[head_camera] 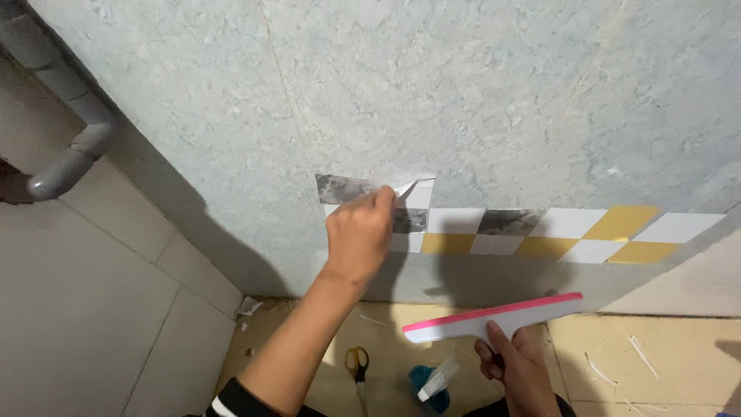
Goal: Applying decorative vinyl stickers to a wall using a squeegee
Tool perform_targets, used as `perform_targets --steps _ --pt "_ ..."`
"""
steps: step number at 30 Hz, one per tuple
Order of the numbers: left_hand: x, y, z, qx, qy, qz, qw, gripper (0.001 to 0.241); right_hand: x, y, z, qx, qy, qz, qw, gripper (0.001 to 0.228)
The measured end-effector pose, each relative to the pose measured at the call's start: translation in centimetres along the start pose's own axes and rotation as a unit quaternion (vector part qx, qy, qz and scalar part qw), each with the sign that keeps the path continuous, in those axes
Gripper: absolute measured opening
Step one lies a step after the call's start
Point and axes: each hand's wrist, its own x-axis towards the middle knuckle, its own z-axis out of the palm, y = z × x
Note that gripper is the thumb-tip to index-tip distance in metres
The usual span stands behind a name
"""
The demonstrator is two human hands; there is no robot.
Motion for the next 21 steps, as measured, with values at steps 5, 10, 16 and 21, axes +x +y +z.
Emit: perform_targets --steps 5,10,16,21 --pt "0.3 -1.3 1.8 -0.013 -0.043 -0.022 0.999 0.032 -0.7 -0.8 0.5 -0.02 0.021 -0.002 1.0 0.023" --pt "1.2 -1.5 1.5 -0.046 -0.041 -0.025 0.998 0.033 -1.0 -1.1 0.2 -0.008 0.032 -0.022 0.999 0.022" --pt "1.2 -1.8 1.0 -0.085 -0.033 -0.029 0.995 0.034 -1.9 -2.1 0.8 -0.038 0.074 -0.004 0.997 0.023" --pt "1.1 -1.8 0.5 -0.059 -0.016 -0.015 0.998 0.03 -2.1 -2.3 0.9 -0.04 0.068 0.002 0.997 0.025"
